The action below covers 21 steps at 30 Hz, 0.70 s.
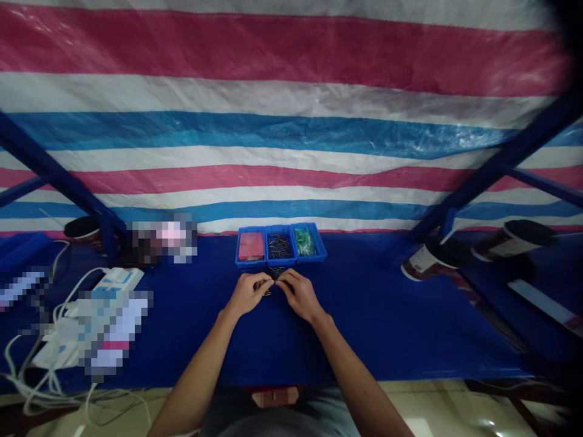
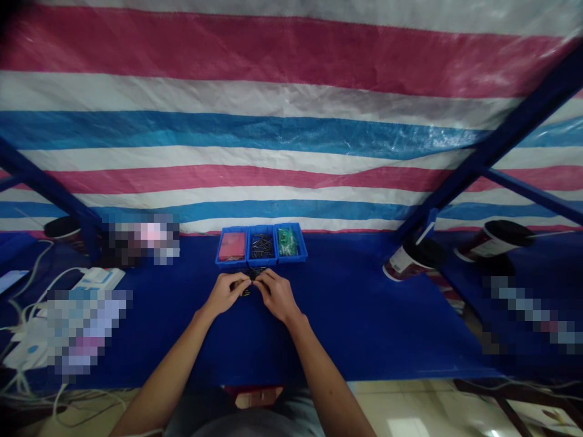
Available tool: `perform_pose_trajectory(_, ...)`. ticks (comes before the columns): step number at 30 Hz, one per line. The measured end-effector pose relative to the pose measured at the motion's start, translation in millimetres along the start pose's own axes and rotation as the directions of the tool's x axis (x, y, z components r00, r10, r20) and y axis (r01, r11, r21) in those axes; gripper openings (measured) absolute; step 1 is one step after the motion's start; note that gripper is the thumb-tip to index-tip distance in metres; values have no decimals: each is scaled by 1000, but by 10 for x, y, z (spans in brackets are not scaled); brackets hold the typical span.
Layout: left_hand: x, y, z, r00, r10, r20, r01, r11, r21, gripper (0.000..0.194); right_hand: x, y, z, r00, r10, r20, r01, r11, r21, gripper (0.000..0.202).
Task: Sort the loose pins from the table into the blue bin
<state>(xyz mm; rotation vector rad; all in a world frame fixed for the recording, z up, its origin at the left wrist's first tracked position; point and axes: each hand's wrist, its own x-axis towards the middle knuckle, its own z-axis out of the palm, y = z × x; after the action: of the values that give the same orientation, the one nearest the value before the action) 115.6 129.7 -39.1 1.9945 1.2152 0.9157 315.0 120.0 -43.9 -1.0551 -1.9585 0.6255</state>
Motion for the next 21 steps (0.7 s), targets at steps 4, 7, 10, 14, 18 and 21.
perform_pose_trajectory(4,-3,-6,-4,1000,0,9,0,1000,3,32,-7,-12,-1,1000,15,-2,-15,1000,9,17)
perform_pose_trajectory(7,-2,-7,-5,1000,-1,8,1,1000,0,31,-16,-10,4,999,40,-7,-40,999,7,16)
perform_pose_trajectory(10,2,-1,-8,1000,0,9,0,1000,-4,31,-17,4,10,999,31,-15,-31,999,11,12)
perform_pose_trajectory(14,6,0,-9,1000,6,21,-6,1000,-3,31,-11,22,18,1000,13,-21,-12,1000,26,13)
perform_pose_trajectory(18,4,-28,5,1000,7,17,-8,1000,15,32,-9,20,25,1000,10,-22,-9,1000,16,13)
perform_pose_trajectory(21,3,-39,10,1000,9,11,-10,1000,15,32,-9,13,28,1000,3,-20,-3,1000,7,14)
